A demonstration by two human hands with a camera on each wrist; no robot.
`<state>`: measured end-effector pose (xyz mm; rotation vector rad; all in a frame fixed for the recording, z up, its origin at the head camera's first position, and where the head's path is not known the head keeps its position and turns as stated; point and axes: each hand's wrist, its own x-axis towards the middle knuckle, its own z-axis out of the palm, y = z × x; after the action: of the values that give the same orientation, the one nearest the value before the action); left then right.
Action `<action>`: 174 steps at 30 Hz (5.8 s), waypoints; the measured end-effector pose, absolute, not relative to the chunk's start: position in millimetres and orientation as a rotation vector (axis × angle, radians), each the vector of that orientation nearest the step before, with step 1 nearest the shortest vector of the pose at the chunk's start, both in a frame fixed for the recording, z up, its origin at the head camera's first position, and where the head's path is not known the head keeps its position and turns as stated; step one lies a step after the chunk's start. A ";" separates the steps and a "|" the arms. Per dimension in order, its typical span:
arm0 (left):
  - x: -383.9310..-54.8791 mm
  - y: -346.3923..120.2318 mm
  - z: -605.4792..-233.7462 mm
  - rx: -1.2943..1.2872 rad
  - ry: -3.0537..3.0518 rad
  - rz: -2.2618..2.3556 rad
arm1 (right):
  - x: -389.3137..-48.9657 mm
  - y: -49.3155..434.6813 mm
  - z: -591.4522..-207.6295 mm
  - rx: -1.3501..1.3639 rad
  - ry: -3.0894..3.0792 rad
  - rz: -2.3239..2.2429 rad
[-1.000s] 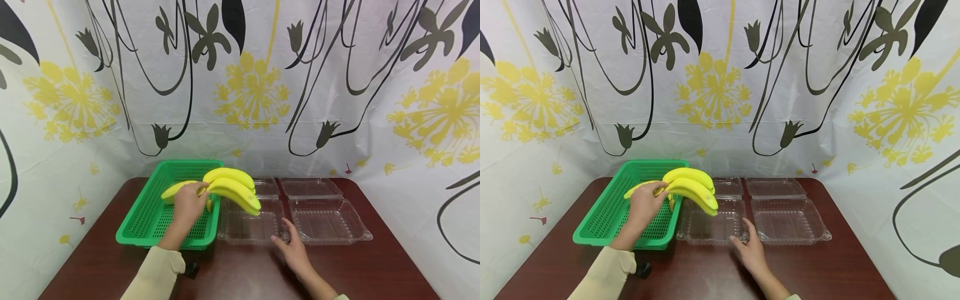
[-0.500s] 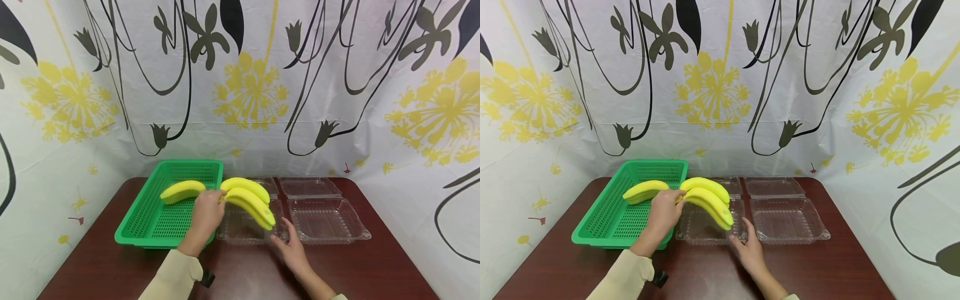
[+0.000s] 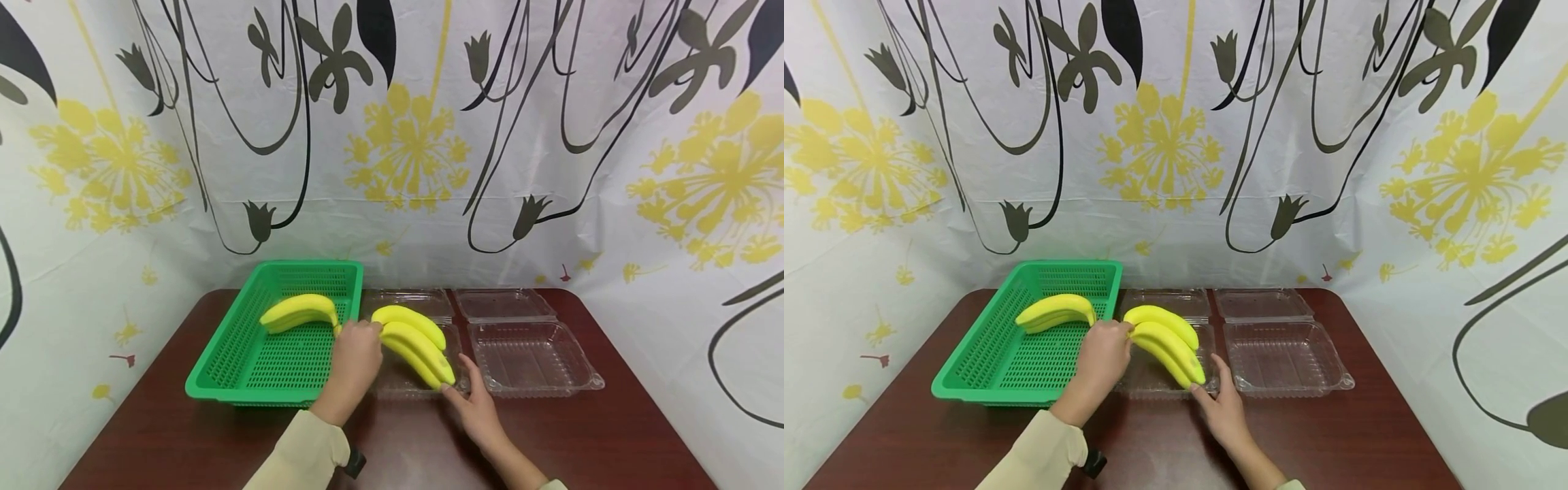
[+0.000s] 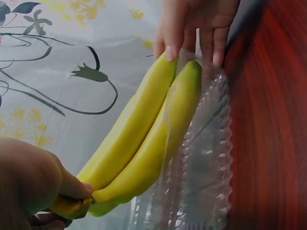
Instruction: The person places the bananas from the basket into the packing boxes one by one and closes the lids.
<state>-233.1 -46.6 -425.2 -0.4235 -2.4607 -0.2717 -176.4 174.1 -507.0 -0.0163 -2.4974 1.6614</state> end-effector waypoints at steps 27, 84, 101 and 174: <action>-215.4 -30.9 -453.1 -0.429 -2.642 0.036 | -177.9 177.3 -511.0 -0.065 -2.502 1.703; -217.9 -64.6 -517.9 -0.349 -2.177 -2.025 | -178.9 168.3 -468.8 -0.225 -2.343 2.145; -220.7 -73.9 -529.2 -0.508 -2.068 -2.181 | -242.0 187.0 -446.2 -0.180 -2.321 2.253; -227.7 -77.3 -534.8 -0.708 -2.171 -2.063 | -307.7 197.9 -465.4 0.004 -1.444 2.321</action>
<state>-227.7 -77.3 -534.8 -0.7078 -2.1711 -2.0631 -307.7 197.9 -465.4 0.0036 -1.4442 2.3209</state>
